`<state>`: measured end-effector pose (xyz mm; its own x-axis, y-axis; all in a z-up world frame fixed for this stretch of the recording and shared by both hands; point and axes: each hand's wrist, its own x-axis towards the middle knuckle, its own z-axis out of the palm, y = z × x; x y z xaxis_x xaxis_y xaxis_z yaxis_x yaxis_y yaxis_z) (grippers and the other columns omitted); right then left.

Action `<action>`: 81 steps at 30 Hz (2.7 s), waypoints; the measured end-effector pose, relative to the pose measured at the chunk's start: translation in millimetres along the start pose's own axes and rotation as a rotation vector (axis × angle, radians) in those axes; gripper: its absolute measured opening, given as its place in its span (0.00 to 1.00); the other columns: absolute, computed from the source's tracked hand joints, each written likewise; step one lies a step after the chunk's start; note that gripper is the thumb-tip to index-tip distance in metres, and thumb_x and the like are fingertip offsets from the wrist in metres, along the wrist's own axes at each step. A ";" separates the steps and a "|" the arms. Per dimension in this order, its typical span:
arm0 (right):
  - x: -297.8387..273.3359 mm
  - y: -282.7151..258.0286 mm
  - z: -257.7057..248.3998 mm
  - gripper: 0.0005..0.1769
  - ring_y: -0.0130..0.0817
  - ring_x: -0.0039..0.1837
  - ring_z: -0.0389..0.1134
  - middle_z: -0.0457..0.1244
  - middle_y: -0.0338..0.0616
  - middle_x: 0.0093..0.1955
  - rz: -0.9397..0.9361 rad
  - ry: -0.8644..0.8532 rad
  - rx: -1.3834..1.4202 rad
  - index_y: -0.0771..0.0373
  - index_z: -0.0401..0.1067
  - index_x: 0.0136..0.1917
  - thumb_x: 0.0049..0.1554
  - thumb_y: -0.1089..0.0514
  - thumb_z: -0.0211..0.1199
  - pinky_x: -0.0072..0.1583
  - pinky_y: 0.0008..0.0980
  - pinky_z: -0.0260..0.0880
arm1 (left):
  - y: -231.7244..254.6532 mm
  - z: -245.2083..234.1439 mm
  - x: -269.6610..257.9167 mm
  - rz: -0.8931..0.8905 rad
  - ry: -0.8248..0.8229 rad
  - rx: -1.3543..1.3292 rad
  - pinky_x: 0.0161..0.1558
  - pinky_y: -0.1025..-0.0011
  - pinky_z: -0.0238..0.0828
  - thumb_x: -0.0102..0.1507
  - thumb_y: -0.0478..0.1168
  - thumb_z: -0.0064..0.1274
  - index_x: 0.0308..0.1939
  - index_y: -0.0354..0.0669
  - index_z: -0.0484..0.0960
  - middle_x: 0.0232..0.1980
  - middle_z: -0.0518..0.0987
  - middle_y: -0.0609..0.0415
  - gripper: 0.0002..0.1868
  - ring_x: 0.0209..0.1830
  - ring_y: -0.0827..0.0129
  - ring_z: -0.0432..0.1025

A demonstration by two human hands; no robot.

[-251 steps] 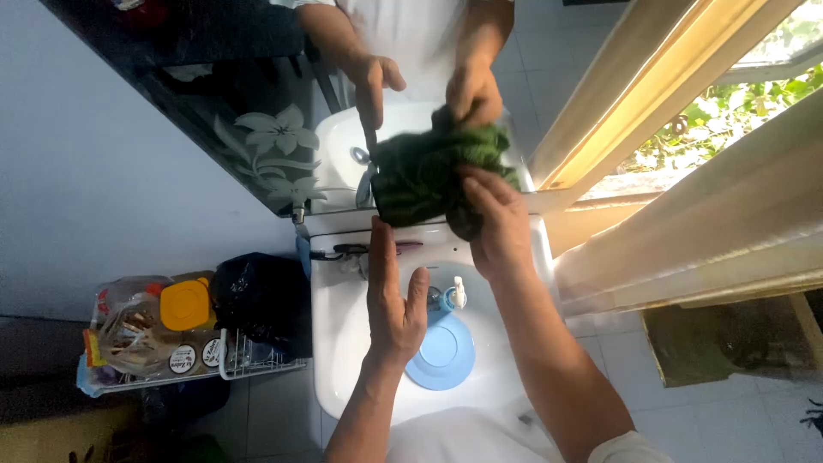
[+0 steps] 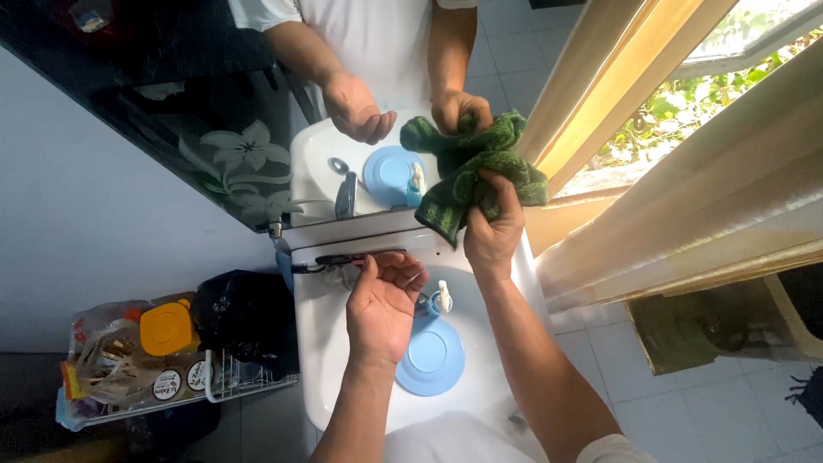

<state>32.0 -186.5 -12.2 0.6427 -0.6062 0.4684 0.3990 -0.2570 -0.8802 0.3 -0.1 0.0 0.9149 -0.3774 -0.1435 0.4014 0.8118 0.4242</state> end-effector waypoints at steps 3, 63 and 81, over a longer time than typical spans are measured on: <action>-0.6 -21.5 8.0 0.31 0.34 0.63 0.67 0.64 0.50 0.62 0.073 -0.043 0.124 0.69 0.62 0.71 0.54 0.74 0.61 0.66 0.32 0.71 | 1.1 -0.5 -0.9 -0.001 0.008 0.006 0.58 0.57 0.70 0.71 0.51 0.46 0.45 0.36 0.80 0.47 0.81 0.47 0.20 0.51 0.59 0.75; 0.6 25.0 -20.7 0.22 0.42 0.50 0.74 0.69 0.54 0.52 0.481 0.110 0.205 0.73 0.73 0.59 0.52 0.78 0.55 0.50 0.37 0.79 | 3.0 24.2 4.6 -0.085 -0.197 0.035 0.79 0.50 0.45 0.68 0.64 0.43 0.73 0.34 0.65 0.79 0.63 0.45 0.41 0.82 0.54 0.52; 14.8 17.4 -30.7 0.22 0.38 0.55 0.72 0.66 0.51 0.59 0.466 0.146 0.542 0.68 0.67 0.68 0.60 0.73 0.57 0.57 0.36 0.78 | -12.9 36.1 12.0 -0.135 -0.198 0.026 0.78 0.49 0.45 0.67 0.63 0.45 0.72 0.35 0.66 0.78 0.64 0.46 0.40 0.82 0.53 0.52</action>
<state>28.3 -223.0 -22.9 0.7463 -0.6656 0.0057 0.3972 0.4385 -0.8062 4.5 -31.1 25.1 0.8256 -0.5637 -0.0235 0.5159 0.7374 0.4360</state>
